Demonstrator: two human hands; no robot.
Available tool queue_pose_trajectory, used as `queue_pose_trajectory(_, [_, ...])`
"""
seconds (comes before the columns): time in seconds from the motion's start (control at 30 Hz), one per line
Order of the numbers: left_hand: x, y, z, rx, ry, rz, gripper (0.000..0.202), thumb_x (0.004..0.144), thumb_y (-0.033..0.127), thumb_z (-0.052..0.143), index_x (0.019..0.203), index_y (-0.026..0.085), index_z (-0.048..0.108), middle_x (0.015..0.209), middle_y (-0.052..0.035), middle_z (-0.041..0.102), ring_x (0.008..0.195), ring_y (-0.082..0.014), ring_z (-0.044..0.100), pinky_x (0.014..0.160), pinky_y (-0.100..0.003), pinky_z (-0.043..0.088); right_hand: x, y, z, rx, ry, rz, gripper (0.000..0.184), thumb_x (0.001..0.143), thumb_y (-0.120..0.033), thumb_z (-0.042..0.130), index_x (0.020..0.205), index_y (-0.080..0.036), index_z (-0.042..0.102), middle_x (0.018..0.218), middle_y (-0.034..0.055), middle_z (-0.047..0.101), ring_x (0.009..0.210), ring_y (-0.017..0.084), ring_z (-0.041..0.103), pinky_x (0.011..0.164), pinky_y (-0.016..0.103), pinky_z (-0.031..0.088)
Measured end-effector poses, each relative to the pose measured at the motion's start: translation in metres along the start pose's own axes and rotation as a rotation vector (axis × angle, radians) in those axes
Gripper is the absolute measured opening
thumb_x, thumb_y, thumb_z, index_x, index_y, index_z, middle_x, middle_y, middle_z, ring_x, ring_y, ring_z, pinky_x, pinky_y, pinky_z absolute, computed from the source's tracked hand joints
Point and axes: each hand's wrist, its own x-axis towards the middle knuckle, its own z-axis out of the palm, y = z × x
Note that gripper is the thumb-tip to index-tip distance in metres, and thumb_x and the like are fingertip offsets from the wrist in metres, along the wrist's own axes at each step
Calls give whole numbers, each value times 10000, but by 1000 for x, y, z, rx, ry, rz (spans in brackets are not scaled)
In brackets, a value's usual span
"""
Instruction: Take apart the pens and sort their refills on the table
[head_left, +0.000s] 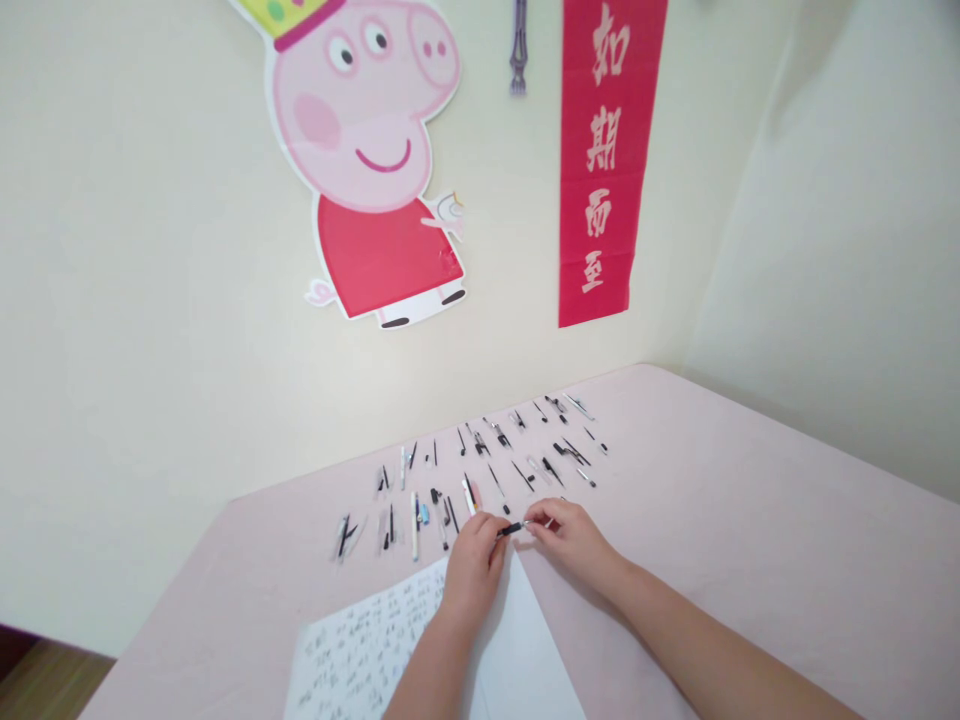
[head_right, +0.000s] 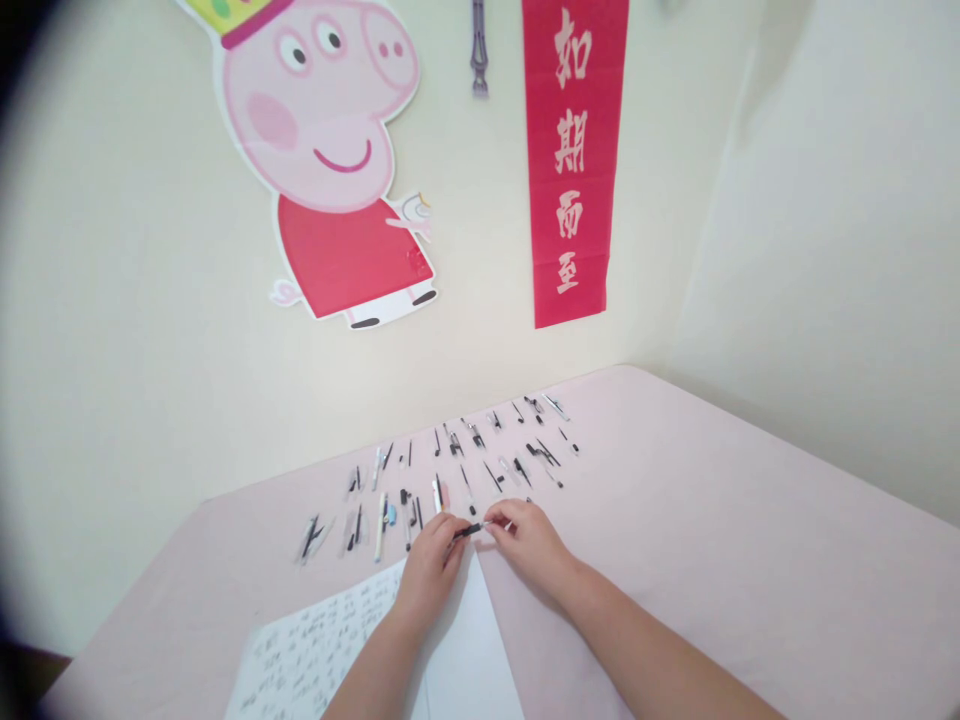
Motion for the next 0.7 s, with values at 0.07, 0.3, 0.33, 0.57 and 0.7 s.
queue_pose_trajectory(0.07, [0, 0, 0, -1, 1, 5, 183, 835, 171, 428, 925, 209, 583, 864, -50, 578, 849, -180, 551, 758, -325, 448, 0, 0, 0, -3, -10, 2, 106, 738, -157, 526, 726, -177, 630, 701, 18, 635, 647, 134, 568, 603, 233, 435])
queue_pose_trajectory(0.3, [0, 2, 0, 2, 3, 7, 194, 835, 165, 422, 932, 209, 584, 868, -51, 575, 850, -180, 548, 762, -328, 451, 0, 1, 0, -22, -29, 12, 97, 761, -191, 518, 740, -181, 612, 695, 9, 617, 638, 135, 549, 611, 241, 416])
queue_pose_trajectory(0.33, [0, 2, 0, 3, 2, 6, 192, 836, 164, 422, 932, 208, 582, 871, -52, 575, 852, -179, 547, 766, -328, 450, -1, 0, -1, -29, -32, 10, 99, 766, -197, 514, 734, -182, 607, 685, 6, 611, 637, 135, 544, 611, 242, 412])
queue_pose_trajectory(0.57, [0, 0, 3, 18, 4, 14, 187, 833, 153, 432, 928, 206, 583, 872, -50, 578, 852, -177, 545, 766, -326, 451, -2, 1, -1, -97, -36, -9, 186, 812, -249, 475, 670, -179, 573, 599, -14, 550, 580, 124, 493, 571, 237, 374])
queue_pose_trajectory(0.7, [0, 0, 2, 17, 10, 22, 186, 826, 149, 445, 928, 207, 589, 870, -48, 590, 854, -173, 552, 768, -317, 455, -3, 1, 0, -59, -44, 1, 104, 800, -248, 503, 766, -182, 576, 667, -9, 576, 603, 121, 509, 582, 231, 387])
